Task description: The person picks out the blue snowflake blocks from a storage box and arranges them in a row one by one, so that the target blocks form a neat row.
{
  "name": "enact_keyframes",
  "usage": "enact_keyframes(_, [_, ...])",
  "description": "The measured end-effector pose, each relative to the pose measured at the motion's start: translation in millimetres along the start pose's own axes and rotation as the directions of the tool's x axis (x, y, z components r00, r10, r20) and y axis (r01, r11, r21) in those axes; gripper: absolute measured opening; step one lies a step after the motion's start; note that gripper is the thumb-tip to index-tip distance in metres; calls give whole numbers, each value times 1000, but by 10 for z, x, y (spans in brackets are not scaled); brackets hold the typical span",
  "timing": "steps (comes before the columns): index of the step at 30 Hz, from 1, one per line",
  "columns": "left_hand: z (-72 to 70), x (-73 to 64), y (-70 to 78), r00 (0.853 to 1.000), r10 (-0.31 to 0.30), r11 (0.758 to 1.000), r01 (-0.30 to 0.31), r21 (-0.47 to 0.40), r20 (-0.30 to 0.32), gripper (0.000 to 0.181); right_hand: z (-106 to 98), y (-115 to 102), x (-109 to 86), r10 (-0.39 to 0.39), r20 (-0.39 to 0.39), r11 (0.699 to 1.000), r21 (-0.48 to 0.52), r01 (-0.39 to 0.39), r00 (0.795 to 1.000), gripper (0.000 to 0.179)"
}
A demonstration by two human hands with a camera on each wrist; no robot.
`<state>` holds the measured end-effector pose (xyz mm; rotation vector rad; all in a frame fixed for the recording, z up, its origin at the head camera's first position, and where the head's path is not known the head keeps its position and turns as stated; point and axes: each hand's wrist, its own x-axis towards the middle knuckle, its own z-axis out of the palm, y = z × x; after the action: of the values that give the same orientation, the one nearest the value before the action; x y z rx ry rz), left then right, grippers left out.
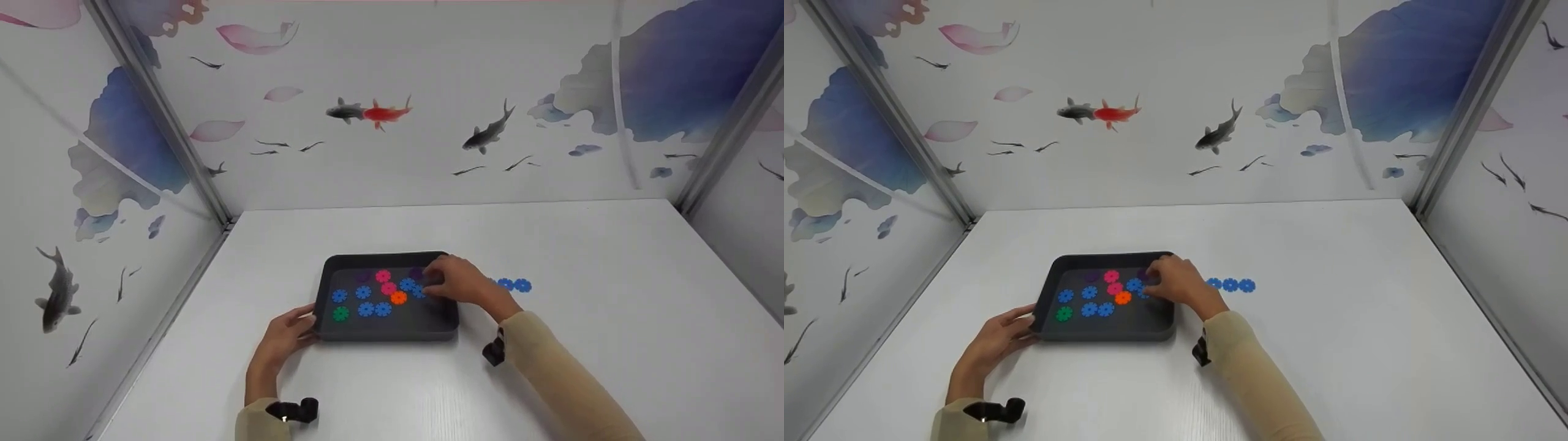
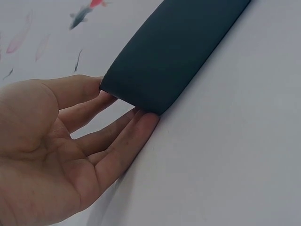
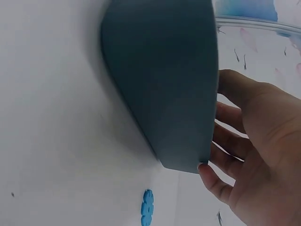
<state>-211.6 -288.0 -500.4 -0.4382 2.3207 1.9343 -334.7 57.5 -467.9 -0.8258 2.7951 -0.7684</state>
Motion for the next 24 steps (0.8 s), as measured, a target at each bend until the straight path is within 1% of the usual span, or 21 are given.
enact_keyframes(3, [1, -10, -9, 1000, 2, 1000, -2, -4, -1, 43, 56, -7, 38, 29, 2, 999, -26, -29, 1000, 40])
enact_keyframes(7, [6, -2, -18, 1000, 4, 1000, -4, -3, -7, 42, 95, -14, 70, 44, -8, 998, -34, -44, 999, 39])
enact_keyframes(14, [11, 14, -24, 1000, 7, 999, -8, -33, -15, 42, 143, -36, 102, 107, -49, 994, 33, -105, 993, 39])
enact_keyframes(18, [7, 18, -29, 1000, 11, 999, -11, -39, -19, 41, 173, -38, 120, 115, -62, 993, 19, -114, 991, 41])
enact_keyframes(24, [-1, 30, -41, 1000, 10, 1000, -11, -29, -9, 41, 215, -28, 124, 127, -51, 992, -12, -127, 991, 44])
